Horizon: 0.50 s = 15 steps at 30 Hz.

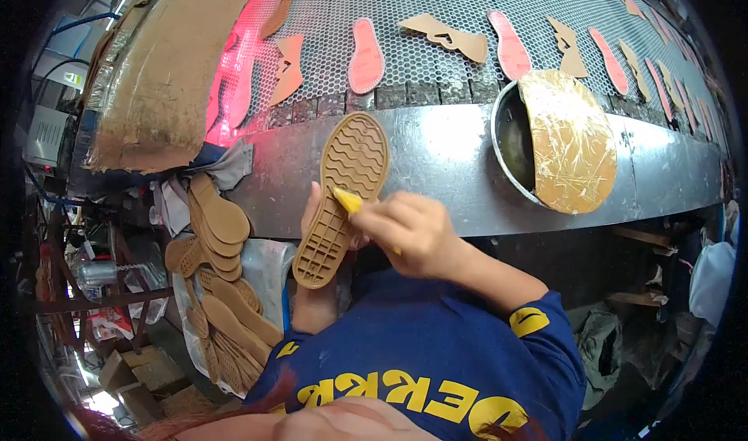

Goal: The person repeatedly picks up shoe sole parts from a stack and applies a substance to their textured surfaces using a yellow plastic scraper. They dip the scraper into a container to reload the substance and then spread it across the sole before placing the treated part onto a moving conveyor belt.

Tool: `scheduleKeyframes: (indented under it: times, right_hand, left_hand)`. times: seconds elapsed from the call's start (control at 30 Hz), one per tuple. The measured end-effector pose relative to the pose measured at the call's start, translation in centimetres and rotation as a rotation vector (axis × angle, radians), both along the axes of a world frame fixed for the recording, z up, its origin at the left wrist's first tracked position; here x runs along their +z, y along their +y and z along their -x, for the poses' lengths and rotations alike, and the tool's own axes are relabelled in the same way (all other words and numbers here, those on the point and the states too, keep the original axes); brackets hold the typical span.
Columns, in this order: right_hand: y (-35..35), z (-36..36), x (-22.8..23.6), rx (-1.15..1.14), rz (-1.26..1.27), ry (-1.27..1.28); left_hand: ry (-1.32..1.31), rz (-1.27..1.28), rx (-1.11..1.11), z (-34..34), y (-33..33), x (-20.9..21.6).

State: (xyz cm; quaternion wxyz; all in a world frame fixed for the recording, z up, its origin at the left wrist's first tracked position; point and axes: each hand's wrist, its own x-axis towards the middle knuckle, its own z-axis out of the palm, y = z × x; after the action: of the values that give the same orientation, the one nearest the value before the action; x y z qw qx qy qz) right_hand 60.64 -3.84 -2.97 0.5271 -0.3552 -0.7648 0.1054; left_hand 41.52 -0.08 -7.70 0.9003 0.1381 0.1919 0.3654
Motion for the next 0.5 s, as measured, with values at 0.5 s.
scheduleKeyframes:
  times: [0.5]
  right_hand:
    - [-0.4,0.3,-1.7,0.041,0.043,-0.016]
  left_hand:
    - [-0.268,0.010,-0.063,-0.5,0.2,-2.3]
